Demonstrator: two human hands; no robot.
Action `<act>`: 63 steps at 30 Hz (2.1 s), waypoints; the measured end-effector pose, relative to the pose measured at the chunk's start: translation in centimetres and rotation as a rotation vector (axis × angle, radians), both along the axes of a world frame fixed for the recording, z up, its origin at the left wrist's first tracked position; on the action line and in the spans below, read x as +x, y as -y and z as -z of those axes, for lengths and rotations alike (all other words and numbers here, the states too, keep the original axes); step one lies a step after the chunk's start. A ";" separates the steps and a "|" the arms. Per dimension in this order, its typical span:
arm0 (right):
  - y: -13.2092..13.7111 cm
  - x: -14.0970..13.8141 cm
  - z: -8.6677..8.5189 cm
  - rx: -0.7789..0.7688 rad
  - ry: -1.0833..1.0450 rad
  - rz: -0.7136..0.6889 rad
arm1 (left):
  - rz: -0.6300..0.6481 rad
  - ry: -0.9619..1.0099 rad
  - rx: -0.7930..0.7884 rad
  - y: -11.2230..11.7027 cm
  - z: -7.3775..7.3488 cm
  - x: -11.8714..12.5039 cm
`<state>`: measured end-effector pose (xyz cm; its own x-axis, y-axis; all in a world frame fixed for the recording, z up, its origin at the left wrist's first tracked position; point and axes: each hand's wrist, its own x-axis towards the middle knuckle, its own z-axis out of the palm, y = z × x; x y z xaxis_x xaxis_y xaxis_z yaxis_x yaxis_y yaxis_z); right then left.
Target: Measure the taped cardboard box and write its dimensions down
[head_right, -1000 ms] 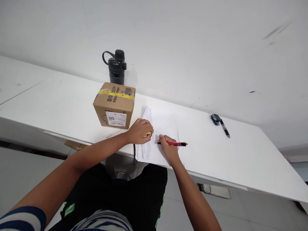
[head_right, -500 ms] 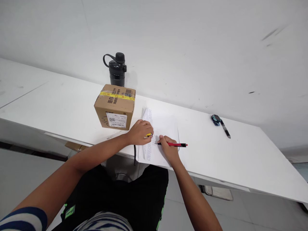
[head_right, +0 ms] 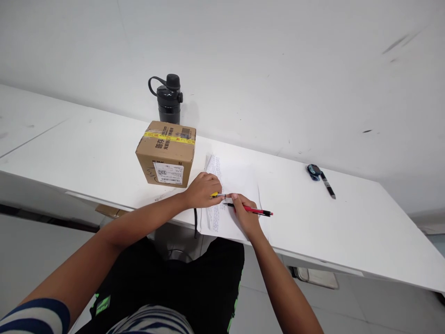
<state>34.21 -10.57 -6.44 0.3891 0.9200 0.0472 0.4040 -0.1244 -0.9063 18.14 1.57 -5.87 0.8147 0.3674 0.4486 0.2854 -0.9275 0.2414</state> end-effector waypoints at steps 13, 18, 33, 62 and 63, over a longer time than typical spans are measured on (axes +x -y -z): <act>0.1 0.1 0.2 -0.024 -0.055 0.059 | -0.004 0.007 0.070 -0.2 0.6 0.3; 0.1 0.0 0.1 -0.020 -0.055 0.041 | 0.005 0.018 0.088 -0.2 0.6 0.4; 0.1 0.0 0.0 -0.009 -0.024 -0.001 | 0.016 0.057 0.082 -0.2 0.8 0.5; 0.1 -0.2 0.1 -0.002 0.023 0.006 | 0.010 -0.036 0.108 -0.1 0.4 0.0; 0.1 -0.1 0.1 -0.001 0.022 0.004 | 0.007 -0.036 0.108 -0.1 0.4 0.0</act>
